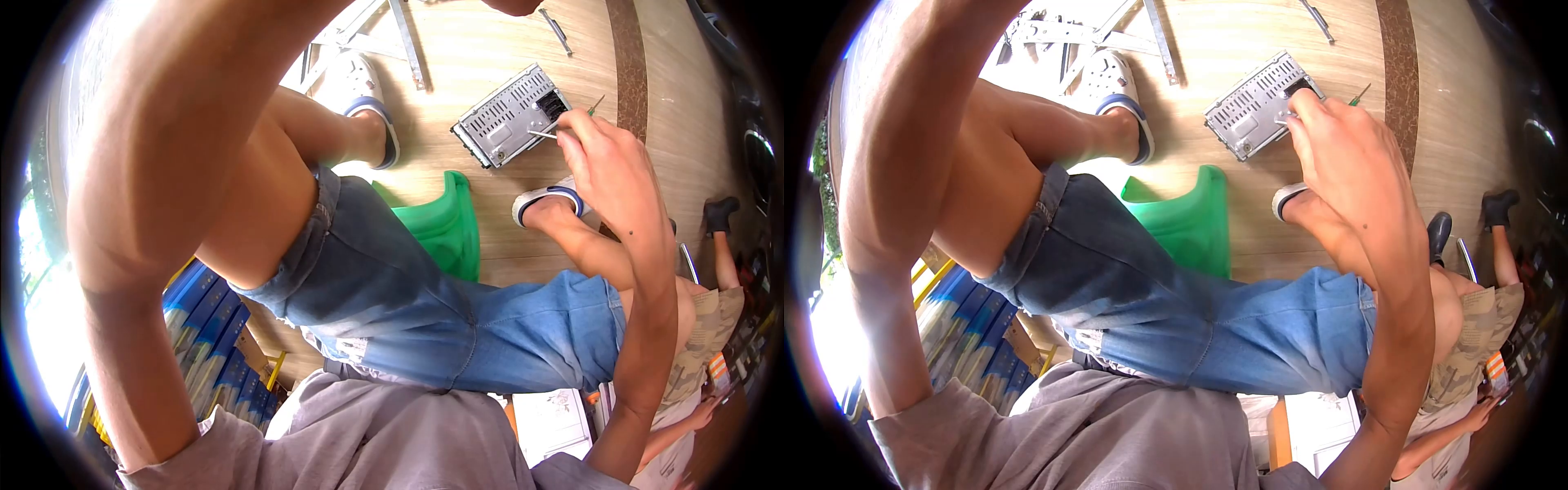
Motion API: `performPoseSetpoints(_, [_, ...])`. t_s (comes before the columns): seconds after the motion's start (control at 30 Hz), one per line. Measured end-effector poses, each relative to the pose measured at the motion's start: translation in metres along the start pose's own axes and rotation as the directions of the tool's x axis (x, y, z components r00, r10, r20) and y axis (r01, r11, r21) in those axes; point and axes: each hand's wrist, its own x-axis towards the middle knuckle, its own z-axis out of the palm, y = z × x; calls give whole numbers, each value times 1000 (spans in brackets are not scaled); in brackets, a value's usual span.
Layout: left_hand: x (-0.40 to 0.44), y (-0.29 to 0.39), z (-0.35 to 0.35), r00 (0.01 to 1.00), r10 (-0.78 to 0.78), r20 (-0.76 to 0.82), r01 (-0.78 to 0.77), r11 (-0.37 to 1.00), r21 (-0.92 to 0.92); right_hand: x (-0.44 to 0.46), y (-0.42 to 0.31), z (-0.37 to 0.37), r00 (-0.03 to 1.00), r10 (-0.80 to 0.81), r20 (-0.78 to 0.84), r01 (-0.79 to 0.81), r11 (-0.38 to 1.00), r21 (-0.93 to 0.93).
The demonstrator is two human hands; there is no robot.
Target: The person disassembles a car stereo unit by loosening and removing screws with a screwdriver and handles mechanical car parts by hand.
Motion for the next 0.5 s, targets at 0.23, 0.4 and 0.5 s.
performPoseSetpoints(0.23, [21,4,-14,997,-48,52,48,999,3,1,4,6,993,-82,-82,86,995,41])
performPoseSetpoints(0.4, [41,9,-26,988,-111,105,110,994,13,2,6,5,991,-94,-95,99,994,51])
performPoseSetpoints(0.5, [55,14,-26,973,-173,152,162,983,86,2,5,5,990,-100,-98,106,993,55])
